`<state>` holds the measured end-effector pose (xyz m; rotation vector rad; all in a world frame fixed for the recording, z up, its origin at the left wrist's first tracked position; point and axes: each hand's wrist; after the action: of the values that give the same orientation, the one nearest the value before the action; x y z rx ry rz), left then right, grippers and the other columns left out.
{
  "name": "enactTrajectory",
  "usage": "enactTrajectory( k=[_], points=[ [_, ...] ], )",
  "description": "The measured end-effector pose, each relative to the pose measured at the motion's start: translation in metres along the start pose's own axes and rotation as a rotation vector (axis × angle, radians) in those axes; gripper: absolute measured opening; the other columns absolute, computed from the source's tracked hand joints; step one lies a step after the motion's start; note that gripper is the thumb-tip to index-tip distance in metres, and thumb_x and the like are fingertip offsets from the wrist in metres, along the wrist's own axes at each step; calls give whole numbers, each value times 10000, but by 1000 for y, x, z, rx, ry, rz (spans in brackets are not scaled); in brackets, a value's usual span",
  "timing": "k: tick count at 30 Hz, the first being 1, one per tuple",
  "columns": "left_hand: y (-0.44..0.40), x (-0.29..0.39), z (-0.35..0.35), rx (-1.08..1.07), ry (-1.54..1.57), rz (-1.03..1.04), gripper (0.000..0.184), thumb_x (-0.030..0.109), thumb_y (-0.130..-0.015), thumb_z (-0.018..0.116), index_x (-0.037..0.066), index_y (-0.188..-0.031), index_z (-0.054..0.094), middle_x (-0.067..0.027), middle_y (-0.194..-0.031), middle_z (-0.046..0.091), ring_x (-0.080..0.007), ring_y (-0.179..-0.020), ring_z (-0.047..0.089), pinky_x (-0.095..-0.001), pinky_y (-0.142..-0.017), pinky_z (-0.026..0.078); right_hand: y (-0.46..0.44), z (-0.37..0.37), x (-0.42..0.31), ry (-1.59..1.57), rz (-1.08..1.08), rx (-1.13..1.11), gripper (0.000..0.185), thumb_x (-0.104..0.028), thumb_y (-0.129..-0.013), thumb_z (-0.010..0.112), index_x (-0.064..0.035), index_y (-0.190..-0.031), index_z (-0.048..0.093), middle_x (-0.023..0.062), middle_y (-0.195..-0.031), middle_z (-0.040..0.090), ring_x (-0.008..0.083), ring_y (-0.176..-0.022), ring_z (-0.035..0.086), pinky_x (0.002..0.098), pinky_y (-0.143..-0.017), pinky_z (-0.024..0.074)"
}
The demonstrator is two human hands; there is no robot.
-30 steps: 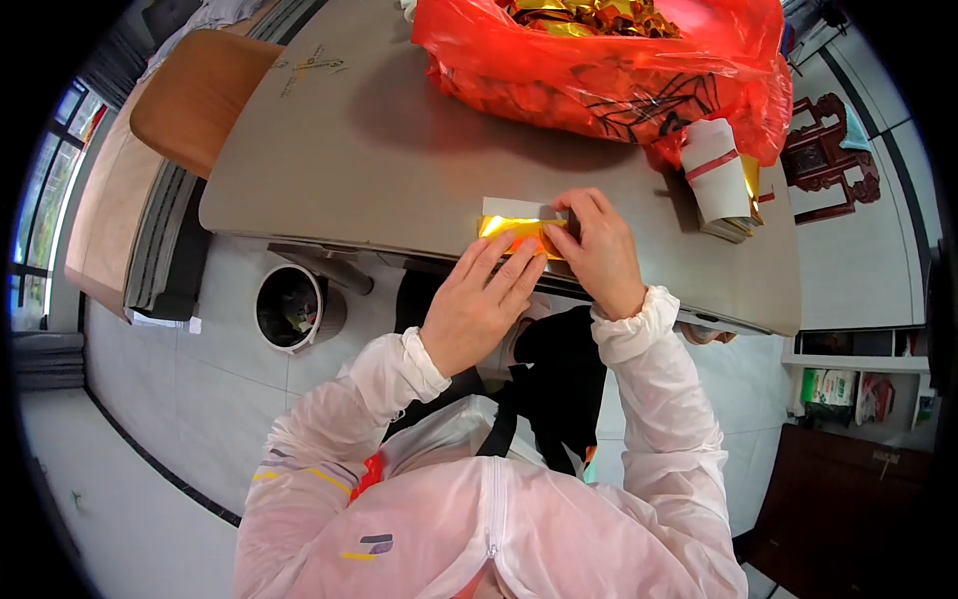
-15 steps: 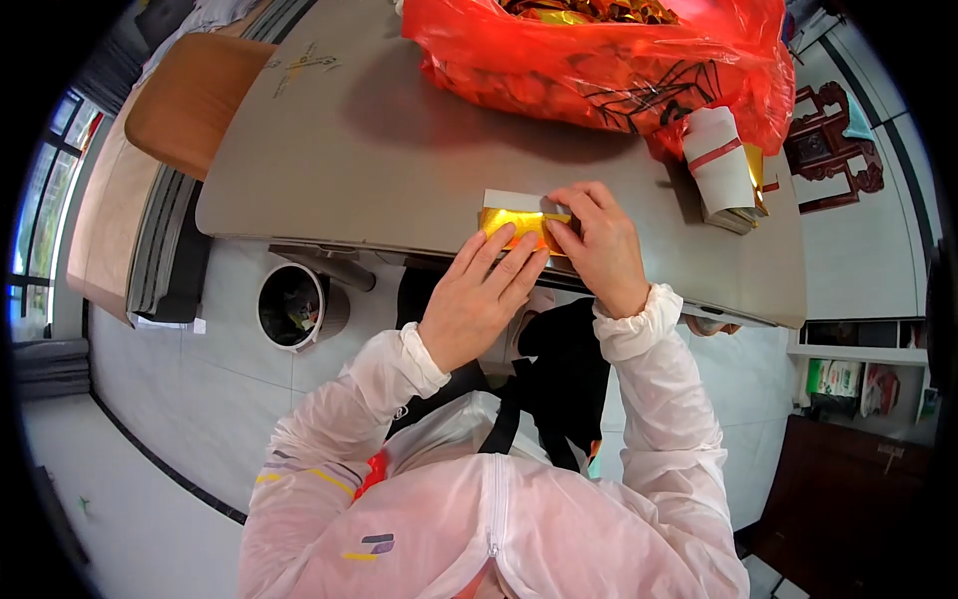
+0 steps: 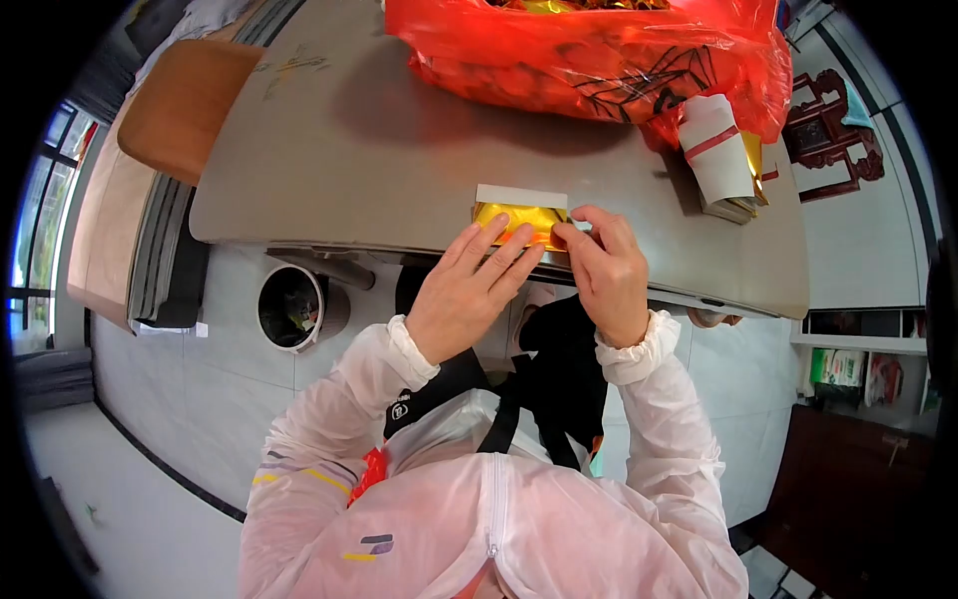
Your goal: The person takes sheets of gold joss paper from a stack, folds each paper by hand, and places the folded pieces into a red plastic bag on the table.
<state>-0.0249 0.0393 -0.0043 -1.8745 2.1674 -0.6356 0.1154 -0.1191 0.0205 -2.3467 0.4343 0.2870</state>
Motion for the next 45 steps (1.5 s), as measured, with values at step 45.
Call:
enactTrajectory(
  k=[45],
  points=[
    [-8, -13, -10, -80, -224, -190, 898, 439, -661, 818, 114, -1418, 461, -166, -1500, 396, -349, -1400, 343, -576, -1139, 239, 32, 6, -9, 310, -142, -186, 464, -90, -841, 610, 45, -1279, 539, 191, -1369, 536, 339, -1323, 482, 503, -1098, 373]
  ],
)
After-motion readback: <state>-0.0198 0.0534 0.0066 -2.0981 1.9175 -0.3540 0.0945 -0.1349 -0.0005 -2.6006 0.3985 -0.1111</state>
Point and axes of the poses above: each hand's wrist, its own y-axis away from the middle knuckle, its own z-axis out of the palm, x = y × z
